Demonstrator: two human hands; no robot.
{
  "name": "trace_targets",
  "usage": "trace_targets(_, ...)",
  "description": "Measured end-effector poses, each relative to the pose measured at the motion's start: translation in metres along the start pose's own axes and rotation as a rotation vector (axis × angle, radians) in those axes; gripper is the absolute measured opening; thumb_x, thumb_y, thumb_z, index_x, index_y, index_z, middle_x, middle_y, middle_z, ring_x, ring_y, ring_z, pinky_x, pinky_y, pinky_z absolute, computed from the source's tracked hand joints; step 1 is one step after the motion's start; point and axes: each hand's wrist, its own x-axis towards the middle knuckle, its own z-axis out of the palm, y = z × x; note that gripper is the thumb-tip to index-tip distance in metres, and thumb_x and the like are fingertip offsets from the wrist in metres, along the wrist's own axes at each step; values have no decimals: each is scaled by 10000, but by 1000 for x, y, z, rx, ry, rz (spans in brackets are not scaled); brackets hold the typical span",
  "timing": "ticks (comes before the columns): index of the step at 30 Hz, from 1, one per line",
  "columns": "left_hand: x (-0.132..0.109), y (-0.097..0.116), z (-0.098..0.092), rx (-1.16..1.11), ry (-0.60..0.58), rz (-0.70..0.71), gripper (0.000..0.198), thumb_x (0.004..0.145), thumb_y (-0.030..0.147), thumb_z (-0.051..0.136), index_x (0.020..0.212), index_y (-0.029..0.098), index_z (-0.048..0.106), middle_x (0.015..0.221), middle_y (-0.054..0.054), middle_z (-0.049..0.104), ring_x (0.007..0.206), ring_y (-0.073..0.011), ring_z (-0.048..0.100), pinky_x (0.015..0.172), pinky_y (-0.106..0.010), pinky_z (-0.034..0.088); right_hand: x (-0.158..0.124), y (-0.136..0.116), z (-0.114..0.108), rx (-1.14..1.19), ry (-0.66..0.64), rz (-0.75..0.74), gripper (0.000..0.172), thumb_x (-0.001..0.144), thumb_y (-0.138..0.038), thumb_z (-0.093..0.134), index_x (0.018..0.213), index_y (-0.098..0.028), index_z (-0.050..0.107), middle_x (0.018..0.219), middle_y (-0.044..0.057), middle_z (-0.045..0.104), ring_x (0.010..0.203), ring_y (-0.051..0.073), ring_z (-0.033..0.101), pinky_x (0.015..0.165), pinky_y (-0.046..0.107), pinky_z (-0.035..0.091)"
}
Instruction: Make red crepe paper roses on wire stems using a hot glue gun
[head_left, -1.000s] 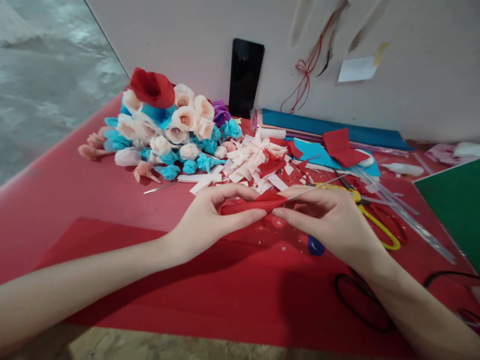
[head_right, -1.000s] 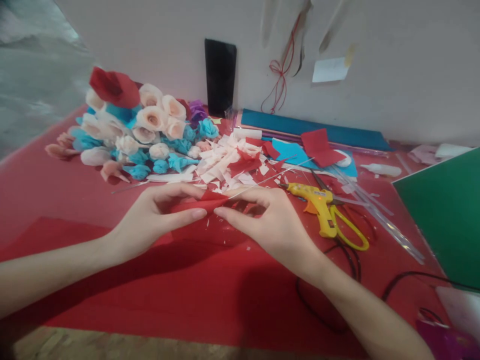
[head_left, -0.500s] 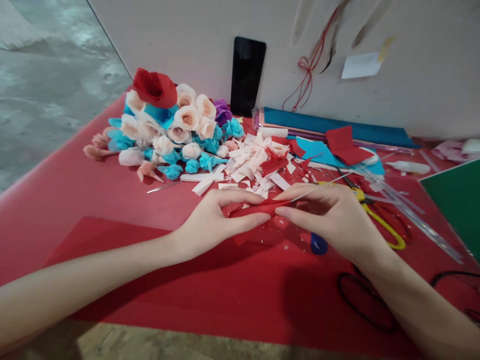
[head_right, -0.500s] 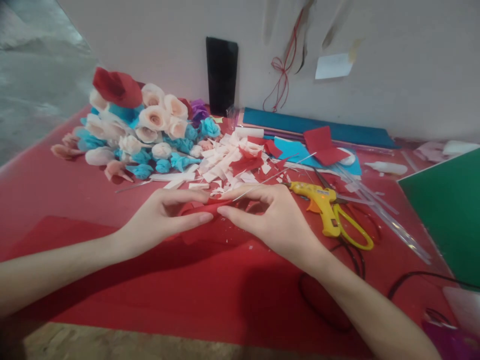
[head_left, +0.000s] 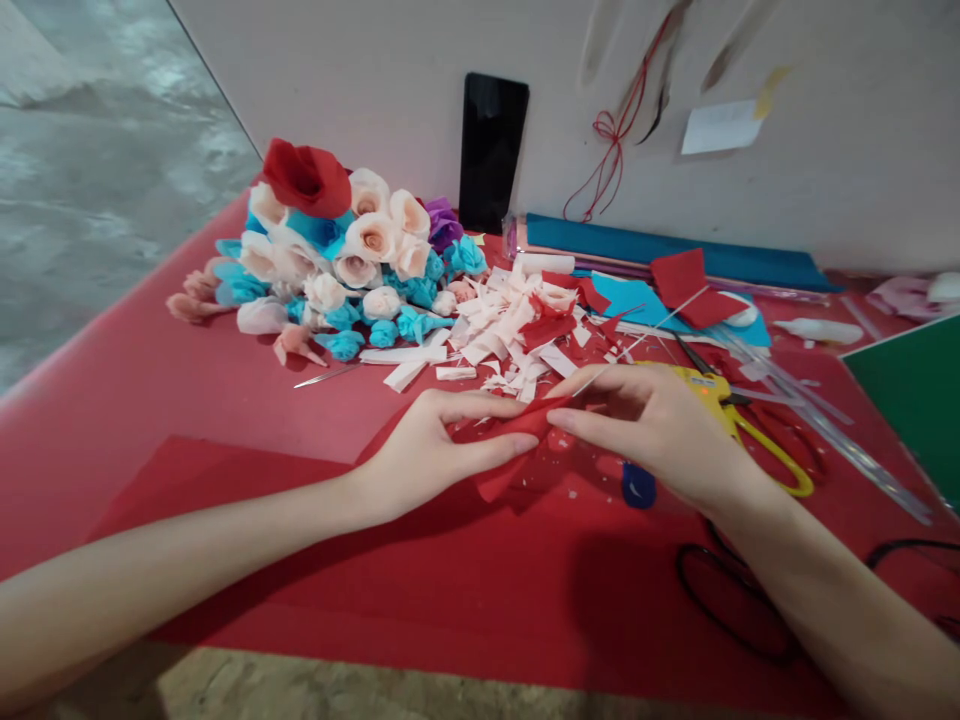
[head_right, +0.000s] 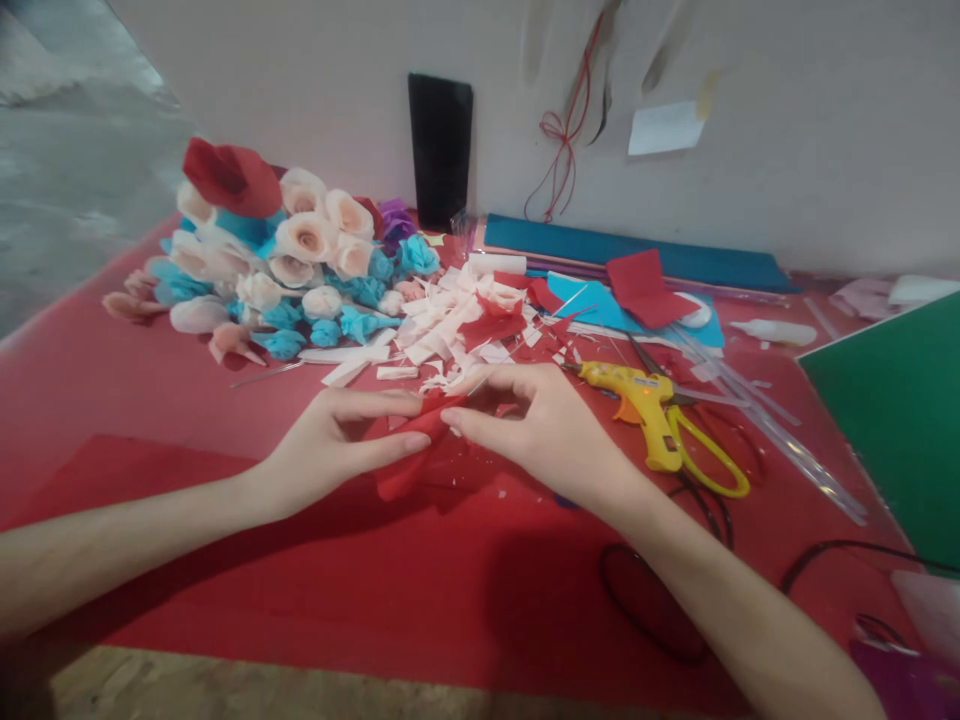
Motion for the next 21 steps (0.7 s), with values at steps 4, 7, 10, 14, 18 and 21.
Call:
trace_targets(4, 1, -5, 2, -82, 10, -36, 206, 694, 333, 666, 850, 204, 701, 835, 9, 721, 763, -161, 656, 666, -209, 526, 3, 4, -2, 18, -4, 19, 111, 745, -251, 610, 790, -156, 646, 706, -6, 632, 620, 74, 560, 553, 169, 415)
trace_targets(7, 3, -8, 3, -110, 28, -49, 203, 691, 347, 666, 847, 223, 700, 802, 24, 721, 709, -135, 656, 620, -183, 523, 6, 10, -3, 31, 6, 9, 129, 747, -273, 609, 804, -161, 640, 749, -2, 637, 642, 80, 572, 569, 178, 427)
trace_targets(10, 4, -10, 3, -107, 40, -71, 218, 682, 356, 672, 849, 219, 699, 818, 17, 721, 712, -136, 657, 627, -185, 530, 8, 15, -6, 29, 20, -2, 163, 746, -317, 609, 808, -168, 628, 761, 0, 634, 642, 88, 571, 572, 192, 438)
trace_targets(14, 5, -14, 5, -81, 94, -106, 252, 655, 368, 688, 828, 185, 696, 847, -13, 718, 785, -170, 655, 677, -215, 533, 3, 8, -24, -66, 136, -9, 231, 748, -392, 599, 883, -205, 603, 756, -7, 618, 652, 105, 561, 556, 211, 428)
trace_targets(18, 4, -17, 7, -63, 118, -136, 284, 627, 364, 706, 836, 173, 687, 887, -30, 711, 828, -182, 650, 721, -230, 527, -12, 7, -55, -573, 342, 104, 261, 794, -457, 504, 835, -219, 601, 823, 11, 617, 711, 139, 556, 614, 258, 414)
trace_targets(21, 4, -18, 6, -56, 101, -143, 315, 620, 369, 709, 852, 159, 681, 900, -46, 705, 831, -189, 647, 746, -252, 523, -27, 31, -79, -786, 373, 269, 282, 752, -474, 545, 806, -203, 600, 753, 41, 597, 656, 172, 530, 584, 299, 389)
